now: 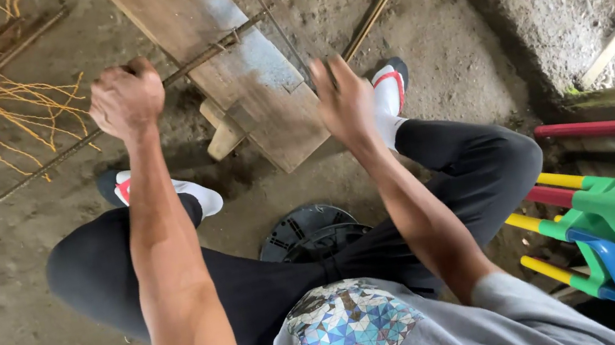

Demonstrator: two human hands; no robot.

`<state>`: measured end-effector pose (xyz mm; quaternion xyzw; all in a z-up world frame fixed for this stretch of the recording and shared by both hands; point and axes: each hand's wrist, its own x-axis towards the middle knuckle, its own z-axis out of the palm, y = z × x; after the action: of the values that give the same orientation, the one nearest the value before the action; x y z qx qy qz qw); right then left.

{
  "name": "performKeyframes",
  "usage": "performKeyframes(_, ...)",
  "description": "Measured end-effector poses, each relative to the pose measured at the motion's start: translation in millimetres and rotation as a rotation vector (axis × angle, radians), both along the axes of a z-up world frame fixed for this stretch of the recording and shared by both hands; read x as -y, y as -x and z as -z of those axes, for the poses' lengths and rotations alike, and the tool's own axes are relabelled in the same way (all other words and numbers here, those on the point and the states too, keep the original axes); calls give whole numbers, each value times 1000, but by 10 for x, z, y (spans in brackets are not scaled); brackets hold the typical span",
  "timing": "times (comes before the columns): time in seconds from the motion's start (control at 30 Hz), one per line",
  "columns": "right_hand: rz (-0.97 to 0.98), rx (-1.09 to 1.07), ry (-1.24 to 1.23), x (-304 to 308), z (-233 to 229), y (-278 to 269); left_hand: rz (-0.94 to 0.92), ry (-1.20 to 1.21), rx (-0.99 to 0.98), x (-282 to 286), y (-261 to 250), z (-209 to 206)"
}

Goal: Tying rebar intersections with wire using a manual hook tool

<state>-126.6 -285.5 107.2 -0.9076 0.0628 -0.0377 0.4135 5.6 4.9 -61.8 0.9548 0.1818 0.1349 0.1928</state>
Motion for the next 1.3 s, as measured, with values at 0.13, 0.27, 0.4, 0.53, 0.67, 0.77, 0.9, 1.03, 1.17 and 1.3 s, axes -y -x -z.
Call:
performKeyframes(0.13,29,247,20,-52,166,-311,-73,-116,81,-24,-40,145)
performKeyframes(0.27,-52,117,134,198,4,342,-97,-50,-51,49,-14,-55)
performKeyframes(0.4,35,89,72,325,10,869,-86,-69,47,26,-16,19)
performKeyframes(0.53,1,108,49,165,-29,456,-27,-20,-49,14,-8,-20)
performKeyframes(0.67,9,211,61,-22,225,-360,0,-29,-6,-1,12,-1)
performKeyframes(0.77,-102,311,25,14,248,-444,-73,-63,45,25,-20,113)
performKeyframes(0.9,-52,144,-28,128,-64,326,-65,-61,22,33,-1,-28)
performKeyframes(1.03,34,117,69,290,15,829,-42,-24,20,17,17,-60)
performKeyframes(1.17,-49,132,106,82,-147,361,-25,-46,-1,2,15,-31)
performKeyframes(1.3,-1,223,19,-60,205,-318,6,-91,57,-18,12,13)
